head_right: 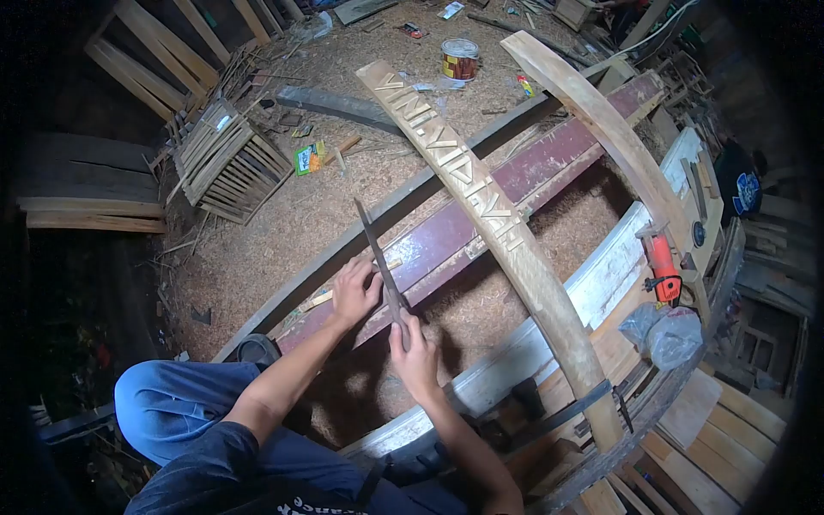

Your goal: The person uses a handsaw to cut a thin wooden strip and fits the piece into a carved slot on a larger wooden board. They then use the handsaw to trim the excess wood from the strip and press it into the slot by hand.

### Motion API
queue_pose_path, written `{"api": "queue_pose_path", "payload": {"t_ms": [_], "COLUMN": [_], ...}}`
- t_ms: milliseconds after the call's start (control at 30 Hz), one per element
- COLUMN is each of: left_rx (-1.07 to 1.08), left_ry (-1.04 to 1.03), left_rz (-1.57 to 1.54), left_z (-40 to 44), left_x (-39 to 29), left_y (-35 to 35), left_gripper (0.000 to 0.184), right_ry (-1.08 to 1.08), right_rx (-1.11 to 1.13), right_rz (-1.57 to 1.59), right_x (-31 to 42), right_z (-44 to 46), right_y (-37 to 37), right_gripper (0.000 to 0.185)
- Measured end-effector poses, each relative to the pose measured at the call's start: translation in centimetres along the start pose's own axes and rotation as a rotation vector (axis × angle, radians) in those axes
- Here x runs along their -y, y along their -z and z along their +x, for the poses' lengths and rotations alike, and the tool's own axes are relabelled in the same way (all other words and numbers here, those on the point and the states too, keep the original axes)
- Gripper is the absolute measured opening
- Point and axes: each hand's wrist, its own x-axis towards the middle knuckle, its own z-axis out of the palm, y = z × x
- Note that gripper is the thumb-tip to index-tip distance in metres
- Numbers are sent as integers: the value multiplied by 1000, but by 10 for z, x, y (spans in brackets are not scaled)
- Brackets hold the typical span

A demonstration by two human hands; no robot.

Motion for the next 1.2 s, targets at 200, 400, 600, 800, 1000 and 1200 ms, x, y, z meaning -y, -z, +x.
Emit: {"api": "queue_pose_path", "payload": {"t_ms": [200, 400, 600, 800, 1000, 1200], "left_rx": [-48, -50, -48, -88, -47, -68], "left_ry": [-6, 0, 30, -14, 11, 42], "left_rz": [2, -57, -52, -37, -40, -30], "left_z": [2, 2, -1, 5, 3, 1], "left_x": [-2, -2, -5, -5, -2, -5], "left_y": [-4, -4, -3, -5, -3, -4], "left_gripper": [18, 16, 17, 16, 14, 15], "right_ry": [30, -29, -32, 15, 29, 29], "right_rx": [-28, 37, 8, 8, 21, 9], "right_rz": [-77, -59, 36, -59, 29, 38], "right_x": [-3, -9, 4, -3, 4, 10], "right_z": [-13, -14, 6, -5, 13, 22], "right_y": [10, 16, 1, 16, 9, 4], "right_gripper": [31, 31, 33, 31, 29, 29]}}
